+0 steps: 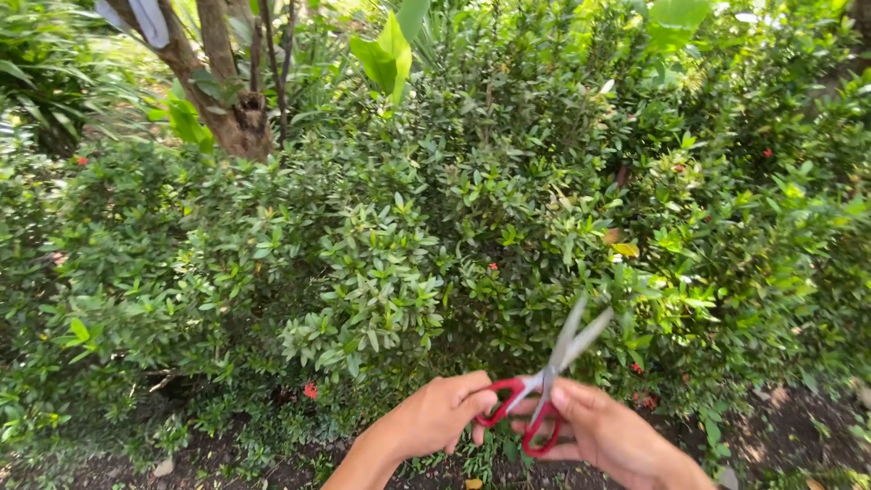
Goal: Trimming or pruning leaves and small branches from a bush using scissors.
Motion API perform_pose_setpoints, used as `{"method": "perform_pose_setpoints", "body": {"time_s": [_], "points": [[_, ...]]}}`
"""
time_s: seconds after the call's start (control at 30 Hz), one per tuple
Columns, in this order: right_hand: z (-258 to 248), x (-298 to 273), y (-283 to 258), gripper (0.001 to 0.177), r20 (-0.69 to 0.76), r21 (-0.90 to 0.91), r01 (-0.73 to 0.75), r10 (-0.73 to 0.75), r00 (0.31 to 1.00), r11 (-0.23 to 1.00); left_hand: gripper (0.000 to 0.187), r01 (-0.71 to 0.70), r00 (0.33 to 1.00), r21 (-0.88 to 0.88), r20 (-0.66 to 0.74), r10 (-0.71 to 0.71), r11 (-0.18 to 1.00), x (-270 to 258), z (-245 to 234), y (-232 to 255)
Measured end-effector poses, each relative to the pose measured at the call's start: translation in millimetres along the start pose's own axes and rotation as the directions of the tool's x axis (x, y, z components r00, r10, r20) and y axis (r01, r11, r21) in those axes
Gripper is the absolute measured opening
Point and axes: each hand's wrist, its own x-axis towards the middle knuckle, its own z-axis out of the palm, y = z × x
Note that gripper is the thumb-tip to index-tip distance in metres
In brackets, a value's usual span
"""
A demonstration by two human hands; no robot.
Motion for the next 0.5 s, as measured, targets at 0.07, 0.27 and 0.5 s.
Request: {"method": "perform_pose_setpoints", "body": {"time_s": [0.07, 0.27, 0.5], "points": [[-27, 16, 42, 0.05, 0.034, 0.033, 0.011, -0.012, 0.999, 0.999, 0.024, -0.014, 1.0, -0.043, 0.019, 0.015, 0.999, 3, 12, -16], [-55, 31, 106, 0.036, -0.128, 0.165, -0.134, 0.156, 0.979, 0.977, 0.026, -0.09, 0.995, -0.304, 0.012, 0.099, 0.948, 20, 50, -40], [-86, 0, 85, 0.032, -0.298, -0.046, -0.037, 0.021, 0.954, 0.998, 0.029, -0.091, 0.994, -0.321, -0.082, 0.068, 0.943, 31, 46, -53]]}}
